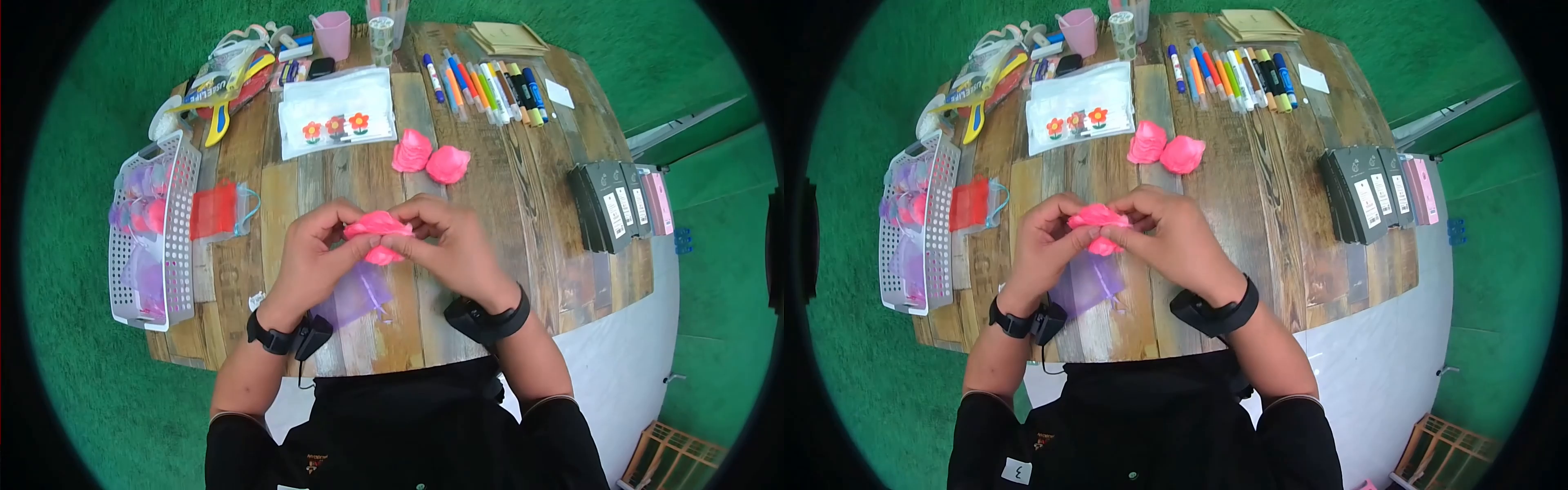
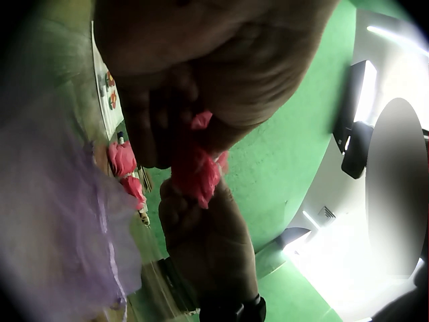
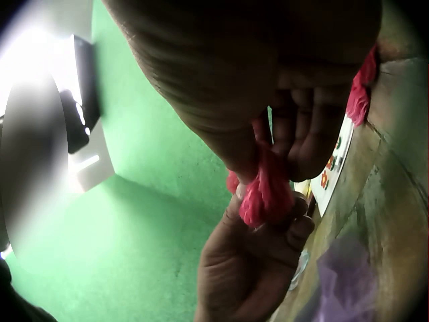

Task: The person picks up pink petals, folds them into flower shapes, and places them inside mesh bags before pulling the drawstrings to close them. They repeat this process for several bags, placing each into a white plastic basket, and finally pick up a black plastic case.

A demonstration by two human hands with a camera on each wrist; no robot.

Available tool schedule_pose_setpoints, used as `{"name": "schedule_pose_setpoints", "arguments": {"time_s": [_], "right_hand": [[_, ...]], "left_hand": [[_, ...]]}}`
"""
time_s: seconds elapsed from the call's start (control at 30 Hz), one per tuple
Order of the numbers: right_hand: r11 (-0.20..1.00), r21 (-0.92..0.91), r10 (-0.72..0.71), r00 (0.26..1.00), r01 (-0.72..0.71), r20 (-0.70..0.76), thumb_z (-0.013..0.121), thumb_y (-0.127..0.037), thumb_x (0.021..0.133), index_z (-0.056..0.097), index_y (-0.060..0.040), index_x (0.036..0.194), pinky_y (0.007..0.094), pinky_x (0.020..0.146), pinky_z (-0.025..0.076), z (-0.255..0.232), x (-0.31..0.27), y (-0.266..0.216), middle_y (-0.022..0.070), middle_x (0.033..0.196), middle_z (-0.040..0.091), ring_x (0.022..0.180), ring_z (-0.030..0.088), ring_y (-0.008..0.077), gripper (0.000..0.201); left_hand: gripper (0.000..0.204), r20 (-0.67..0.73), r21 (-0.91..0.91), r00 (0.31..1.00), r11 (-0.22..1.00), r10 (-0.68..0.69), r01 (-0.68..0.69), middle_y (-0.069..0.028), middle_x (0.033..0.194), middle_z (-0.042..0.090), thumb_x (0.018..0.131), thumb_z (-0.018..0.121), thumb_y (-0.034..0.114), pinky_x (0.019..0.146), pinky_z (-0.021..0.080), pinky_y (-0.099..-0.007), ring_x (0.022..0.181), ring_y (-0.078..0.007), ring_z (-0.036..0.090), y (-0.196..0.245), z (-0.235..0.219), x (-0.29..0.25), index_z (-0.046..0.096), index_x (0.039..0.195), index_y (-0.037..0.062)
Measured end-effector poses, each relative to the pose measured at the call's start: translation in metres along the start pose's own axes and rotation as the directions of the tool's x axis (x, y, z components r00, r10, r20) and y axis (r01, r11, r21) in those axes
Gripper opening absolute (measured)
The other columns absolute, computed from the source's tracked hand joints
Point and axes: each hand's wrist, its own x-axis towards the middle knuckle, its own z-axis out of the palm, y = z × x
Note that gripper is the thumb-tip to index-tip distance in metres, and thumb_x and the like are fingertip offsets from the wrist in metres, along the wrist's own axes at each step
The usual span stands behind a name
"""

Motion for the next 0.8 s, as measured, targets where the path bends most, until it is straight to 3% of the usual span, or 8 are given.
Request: {"name": "schedule_pose_setpoints", "arguments": {"time_s": [0.13, 0.23, 0.33, 0.43, 0.53, 0.63, 0.8], "right_hand": [[0.987, 0.078, 0.138, 0.99, -0.139, 0.019, 0.083, -0.013, 0.096, 0.076, 0.0009, 0.118, 0.026, 0.076, 0.056, -0.005, -0.006, 0.008, 0.0024, 0.092, 0.075, 0.085, 0.068, 0.0073, 0.027], [0.969, 0.222, 0.133, 0.987, -0.11, -0.093, 0.081, -0.013, 0.097, 0.076, 0.0002, 0.117, 0.024, 0.074, 0.055, -0.007, -0.01, 0.012, -0.0004, 0.09, 0.074, 0.081, 0.065, 0.0046, 0.025], [0.968, 0.228, 0.136, 0.984, -0.107, -0.114, 0.08, -0.013, 0.098, 0.076, 0.001, 0.116, 0.0229, 0.069, 0.051, -0.017, -0.014, 0.022, -0.0027, 0.09, 0.072, 0.077, 0.061, 0.0023, 0.023], [0.975, 0.19, 0.137, 0.987, -0.119, -0.082, 0.08, -0.014, 0.099, 0.076, 0.0014, 0.116, 0.0228, 0.068, 0.05, -0.021, -0.019, 0.026, -0.0028, 0.09, 0.072, 0.077, 0.06, 0.0019, 0.023], [0.97, 0.179, 0.169, 0.985, -0.162, -0.024, 0.078, -0.015, 0.099, 0.076, 0.0019, 0.116, 0.023, 0.07, 0.051, -0.019, -0.023, 0.024, -0.0019, 0.092, 0.072, 0.08, 0.061, 0.0023, 0.024], [0.932, 0.27, 0.231, 0.97, -0.241, 0.07, 0.077, -0.015, 0.1, 0.076, 0.0031, 0.119, 0.0242, 0.075, 0.053, -0.014, -0.027, 0.019, -0.0007, 0.094, 0.074, 0.084, 0.063, 0.0036, 0.026], [0.885, 0.387, 0.204, 0.963, -0.258, 0.177, 0.074, -0.012, 0.101, 0.074, 0.0051, 0.125, 0.0273, 0.087, 0.056, -0.006, -0.029, 0.008, 0.0024, 0.105, 0.075, 0.095, 0.066, 0.007, 0.029]], "left_hand": [[0.016, 0.078, 0.023, 0.994, 0.997, -0.075, 0.073, -0.0016, 0.103, 0.07, 0.098, 0.077, 0.004, 0.084, 0.054, -0.0266, 0.095, -0.0076, 0.065, 0.016, 0.002, -0.002, 0.071, 0.113, 0.002], [0.018, 0.07, 0.375, 0.997, 0.927, -0.039, 0.01, -0.0063, 0.109, 0.07, 0.097, 0.073, 0.002, 0.084, 0.056, -0.0309, 0.096, -0.0166, 0.071, 0.038, -0.002, -0.004, 0.07, 0.115, 0.0023], [0.024, 0.278, 0.63, 0.96, 0.749, 0.029, -0.205, -0.0108, 0.123, 0.068, 0.095, 0.07, 0.0, 0.09, 0.056, -0.0367, 0.105, -0.0295, 0.071, 0.049, 0.0, -0.009, 0.071, 0.118, 0.0035], [0.024, 0.444, 0.763, 0.896, 0.525, 0.001, -0.378, -0.0139, 0.128, 0.066, 0.09, 0.067, -0.002, 0.088, 0.058, -0.0461, 0.106, -0.037, 0.071, 0.049, 0.003, -0.01, 0.071, 0.113, 0.0021], [0.017, 0.444, 0.816, 0.896, 0.423, -0.021, -0.395, -0.0133, 0.131, 0.065, 0.09, 0.066, 0.0, 0.087, 0.058, -0.047, 0.106, -0.0358, 0.071, 0.049, 0.003, -0.009, 0.07, 0.106, 0.0023], [0.017, 0.382, 0.793, 0.924, 0.526, -0.035, -0.308, -0.0142, 0.132, 0.064, 0.088, 0.069, -0.004, 0.083, 0.056, -0.044, 0.097, -0.0352, 0.069, 0.056, 0.0, -0.017, 0.069, 0.104, 0.0025], [0.017, 0.291, 0.822, 0.955, 0.496, 0.061, -0.282, -0.0116, 0.124, 0.063, 0.086, 0.071, -0.004, 0.076, 0.058, -0.0423, 0.091, -0.0291, 0.07, 0.061, 0.009, -0.035, 0.069, 0.101, 0.0041]]}}
